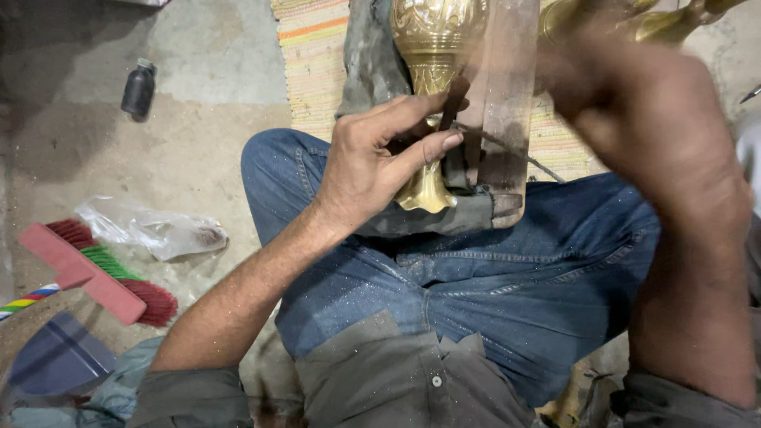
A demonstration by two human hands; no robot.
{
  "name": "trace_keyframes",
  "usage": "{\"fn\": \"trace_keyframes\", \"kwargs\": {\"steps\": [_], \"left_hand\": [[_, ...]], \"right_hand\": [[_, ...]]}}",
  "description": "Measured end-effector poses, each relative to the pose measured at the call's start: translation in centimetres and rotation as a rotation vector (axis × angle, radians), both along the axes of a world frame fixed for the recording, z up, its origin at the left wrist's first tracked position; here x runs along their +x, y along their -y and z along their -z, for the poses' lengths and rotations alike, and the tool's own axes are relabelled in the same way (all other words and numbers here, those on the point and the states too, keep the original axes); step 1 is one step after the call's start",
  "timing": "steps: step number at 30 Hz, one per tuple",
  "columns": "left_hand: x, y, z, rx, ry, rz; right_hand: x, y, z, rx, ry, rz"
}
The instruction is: The person sits cross-legged on the floor with an ornate brass vase held against a cloth-covered board on their lap. They hold a steel punch against the vase's surface and repeatedly strike it with a wooden mallet, repositioning the punch around the vase's neck and body to work the brass.
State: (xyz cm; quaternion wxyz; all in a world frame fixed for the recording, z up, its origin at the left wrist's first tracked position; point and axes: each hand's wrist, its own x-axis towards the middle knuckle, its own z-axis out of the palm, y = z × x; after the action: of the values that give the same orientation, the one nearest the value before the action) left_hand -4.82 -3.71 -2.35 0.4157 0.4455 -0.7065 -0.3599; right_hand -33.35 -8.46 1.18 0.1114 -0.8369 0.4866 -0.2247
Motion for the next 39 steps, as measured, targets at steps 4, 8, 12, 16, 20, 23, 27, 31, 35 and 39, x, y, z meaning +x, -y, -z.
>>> {"fn": "trace_keyframes", "kwargs": {"steps": [4,8,12,16,20,23,27,31,35,39], "left_hand": [[0.0,0.1,-0.1,-0.064,-0.012,0.009],[0.2,0.3,-0.2,-0.046,-0.026,0.039],[0.3,0.2,-0.3,-0.019,-0.004,0.020],[0.4,0.4,0.0,-0.060,-0.038,0.051],[0.4,0.4,0.5,-0.023,-0.009,0.026],[0.4,0.4,0.7,-0.033,-0.014,0.044],[0.5,0.2,0.6,-0.027,0.026,0.021],[0.5,0.4,0.4,-0.038,-0.025,0.034],[0.6,0.5,0.2,-0.013,-0.014,0.047],[0.7,0.4,0.1,0.012,-0.002,0.048]], "right_hand": [[0.1,-0.2,-0.3,0.030,0.007,0.004],[0.5,-0.7,-0.9,-0.237,-0.429,-0.051],[0.8,-0.8,-1.2,0.015,-0.028,-0.038],[0.7,-0.7,-1.1,0.016,-0.030,-0.039],[0.5,-0.5,-0.8,0.164,0.142,-0.012],[0.5,-0.2,-0.7,-0.047,-0.195,-0.026],[0.8,0.0,-0.6,0.108,-0.018,0.034],[0.7,-0.2,-0.7,0.058,-0.029,0.008],[0.5,-0.5,-0.7,-0.164,-0.559,0.001],[0.6,-0.7,-0.5,0.102,0.124,-0.031]]}}
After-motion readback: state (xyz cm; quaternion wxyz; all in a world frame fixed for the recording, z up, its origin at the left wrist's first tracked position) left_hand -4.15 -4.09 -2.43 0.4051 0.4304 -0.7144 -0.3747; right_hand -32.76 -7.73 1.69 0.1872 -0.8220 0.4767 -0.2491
